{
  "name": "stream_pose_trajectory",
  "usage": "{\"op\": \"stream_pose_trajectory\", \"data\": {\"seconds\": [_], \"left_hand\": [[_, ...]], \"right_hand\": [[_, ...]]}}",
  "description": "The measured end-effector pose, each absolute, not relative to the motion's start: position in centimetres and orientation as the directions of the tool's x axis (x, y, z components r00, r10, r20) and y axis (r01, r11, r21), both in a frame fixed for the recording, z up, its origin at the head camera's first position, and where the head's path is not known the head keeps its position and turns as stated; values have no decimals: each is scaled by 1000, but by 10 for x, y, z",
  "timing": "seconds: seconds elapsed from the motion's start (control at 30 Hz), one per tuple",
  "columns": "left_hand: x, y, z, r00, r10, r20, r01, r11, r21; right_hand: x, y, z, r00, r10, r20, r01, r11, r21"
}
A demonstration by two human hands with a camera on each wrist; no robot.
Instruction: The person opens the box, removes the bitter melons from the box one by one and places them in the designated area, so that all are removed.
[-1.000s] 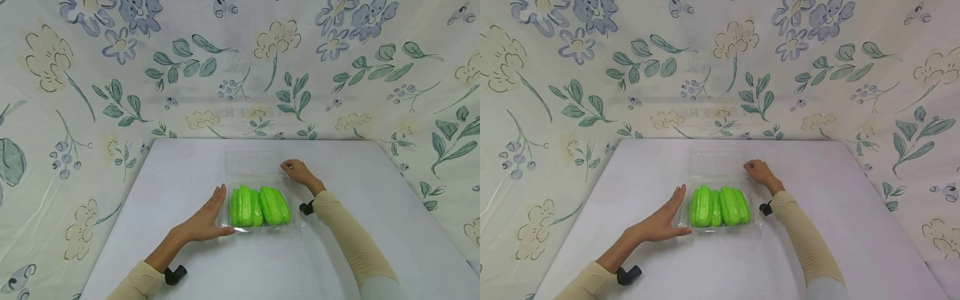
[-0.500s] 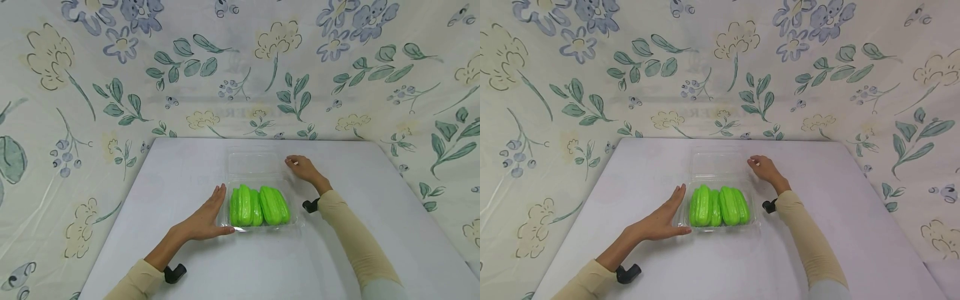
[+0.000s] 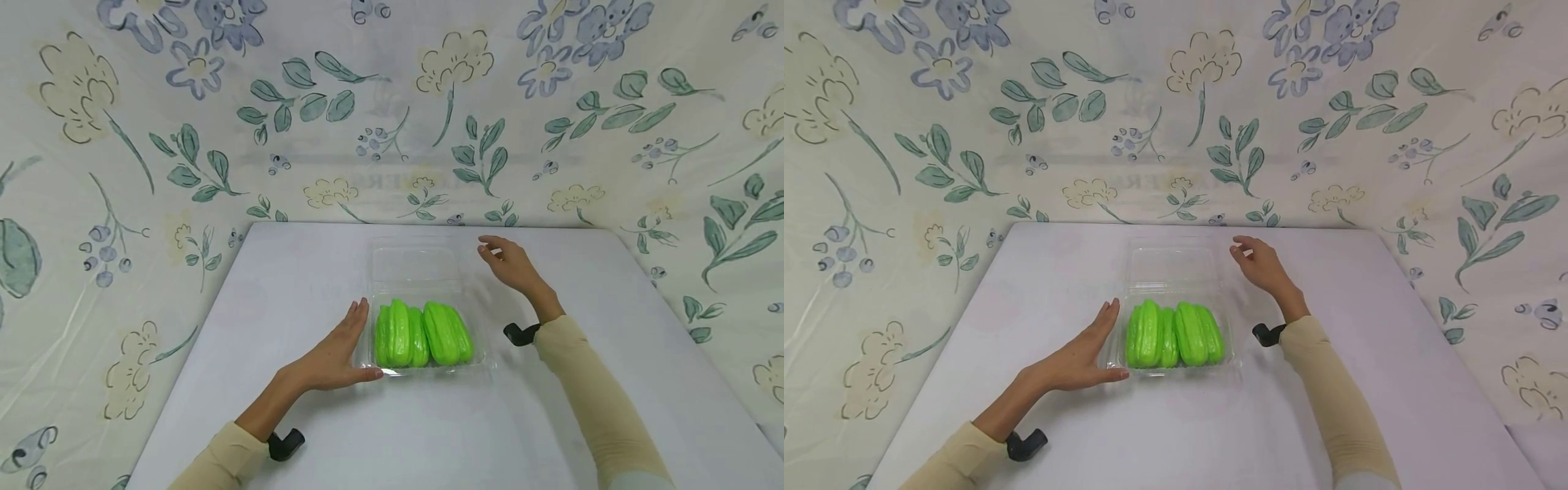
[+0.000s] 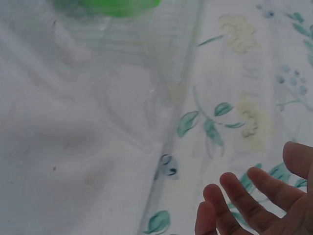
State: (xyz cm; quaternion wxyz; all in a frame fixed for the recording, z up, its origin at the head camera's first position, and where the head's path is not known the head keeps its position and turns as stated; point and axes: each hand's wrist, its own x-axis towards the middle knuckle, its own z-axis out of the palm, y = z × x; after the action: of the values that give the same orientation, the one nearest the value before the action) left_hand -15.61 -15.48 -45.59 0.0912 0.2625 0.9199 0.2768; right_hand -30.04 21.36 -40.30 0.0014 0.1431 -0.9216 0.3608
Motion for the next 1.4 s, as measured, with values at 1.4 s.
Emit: {"op": "stream_pose_trajectory", "data": {"seconds": [1.4], "left_hand": [[-155, -153, -454, -850, 526, 3, 435, 700, 565]], "right_hand": [[-184, 149, -410, -849, -524, 68, -453, 655, -605]]}}
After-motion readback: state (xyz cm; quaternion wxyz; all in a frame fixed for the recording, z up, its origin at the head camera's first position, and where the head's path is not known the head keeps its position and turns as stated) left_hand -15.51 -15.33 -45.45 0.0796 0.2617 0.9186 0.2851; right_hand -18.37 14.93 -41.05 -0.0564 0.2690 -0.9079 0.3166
